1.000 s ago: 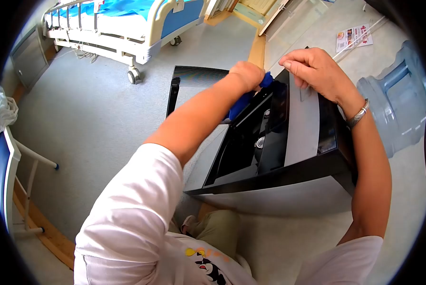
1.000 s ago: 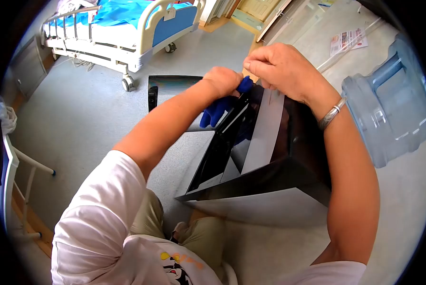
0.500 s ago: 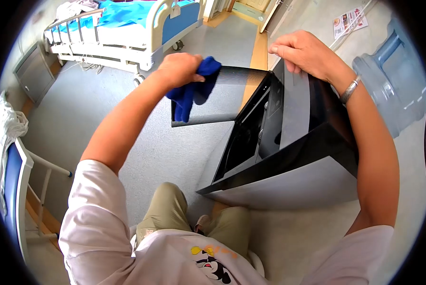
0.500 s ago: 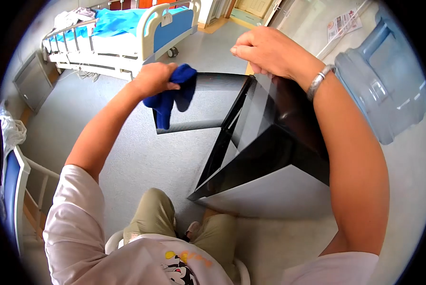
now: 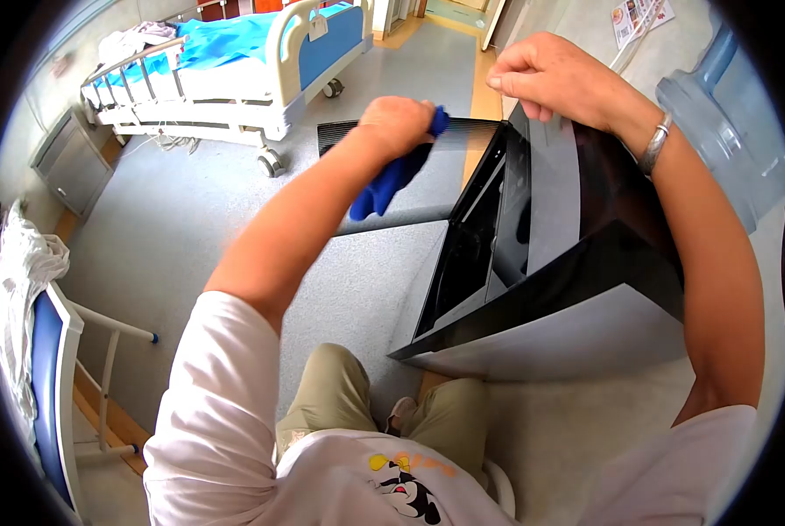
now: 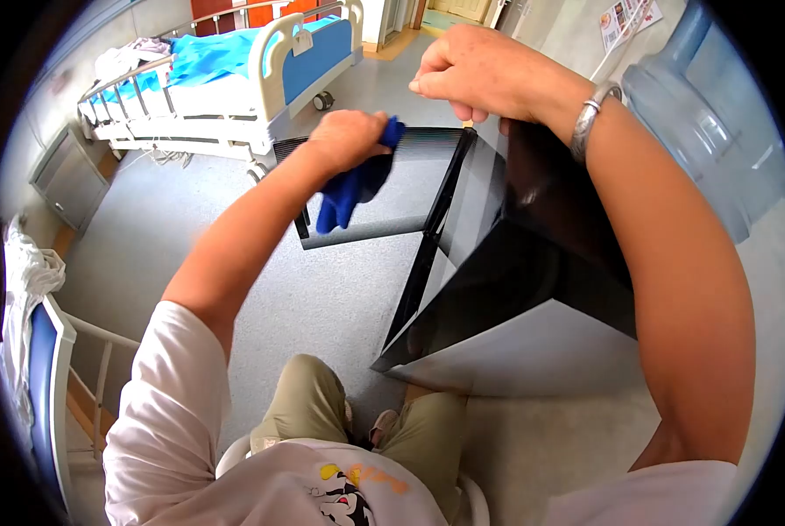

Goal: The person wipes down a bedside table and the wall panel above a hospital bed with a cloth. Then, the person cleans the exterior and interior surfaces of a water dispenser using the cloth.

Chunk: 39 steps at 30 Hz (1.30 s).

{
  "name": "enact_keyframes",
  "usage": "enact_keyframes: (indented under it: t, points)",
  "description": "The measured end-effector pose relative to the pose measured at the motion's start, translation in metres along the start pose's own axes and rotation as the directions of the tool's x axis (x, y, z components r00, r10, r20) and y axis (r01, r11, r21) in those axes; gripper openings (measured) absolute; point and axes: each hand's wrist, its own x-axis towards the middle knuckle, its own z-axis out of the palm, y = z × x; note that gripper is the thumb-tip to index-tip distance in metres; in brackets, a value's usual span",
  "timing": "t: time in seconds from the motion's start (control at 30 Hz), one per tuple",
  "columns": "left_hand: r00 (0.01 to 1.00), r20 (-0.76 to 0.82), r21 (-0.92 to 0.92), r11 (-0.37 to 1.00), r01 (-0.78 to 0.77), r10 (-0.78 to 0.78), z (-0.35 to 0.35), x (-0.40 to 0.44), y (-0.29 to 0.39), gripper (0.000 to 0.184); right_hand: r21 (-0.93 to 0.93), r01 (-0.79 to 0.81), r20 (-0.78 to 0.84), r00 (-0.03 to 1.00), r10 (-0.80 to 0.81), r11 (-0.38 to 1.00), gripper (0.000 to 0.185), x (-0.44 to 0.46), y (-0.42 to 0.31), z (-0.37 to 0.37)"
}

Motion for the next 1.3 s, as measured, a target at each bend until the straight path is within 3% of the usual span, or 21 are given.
enact_keyframes:
  t: [0.2, 0.4, 0.47, 0.53, 0.63, 0.7, 0.9, 1.3]
  points:
    - [1.000, 0.013, -0.137, 0.991, 0.011, -0.009, 0.027, 0.061, 0.058, 0.035, 0.040, 0.020, 0.004, 1.000, -0.020, 0.999, 0.028, 0.000, -0.001, 0.001]
    - [0.979, 0.203, -0.293, 0.953, 0.075, -0.014, 0.028, 0.093, 0.061, 0.032, 0.027, 0.032, 0.016, 0.999, -0.033, 0.999, 0.026, -0.001, -0.002, -0.001]
    - [0.952, 0.095, -0.582, 0.792, -0.184, 0.290, 0.053, 0.112, 0.036, 0.036, 0.026, 0.033, 0.017, 0.999, -0.033, 0.999, 0.026, 0.000, -0.003, 0.000]
    - [0.962, 0.065, -0.503, 0.841, -0.199, 0.266, 0.067, 0.120, 0.027, 0.036, 0.107, 0.066, -0.014, 0.998, -0.065, 0.992, 0.028, 0.000, -0.001, 0.003]
    - [0.977, -0.010, -0.388, 0.899, -0.202, 0.215, 0.071, 0.119, 0.030, 0.034, 0.076, 0.062, 0.003, 0.998, -0.062, 0.995, 0.029, -0.001, -0.001, 0.001]
    - [0.988, 0.148, -0.300, 0.954, -0.005, 0.052, 0.048, 0.103, 0.038, 0.034, 0.077, 0.040, 0.006, 0.999, -0.041, 0.996, 0.029, 0.000, 0.001, 0.000]
    - [0.961, 0.275, -0.249, 0.963, 0.106, -0.035, 0.010, 0.064, 0.034, 0.033, 0.065, 0.020, 0.003, 1.000, -0.021, 0.998, 0.031, 0.000, 0.003, 0.000]
    - [0.956, 0.272, -0.114, 0.983, 0.145, -0.110, -0.031, -0.029, -0.012, 0.036, 0.020, 0.002, 0.055, 0.998, -0.003, 1.000, 0.030, 0.000, -0.001, -0.005]
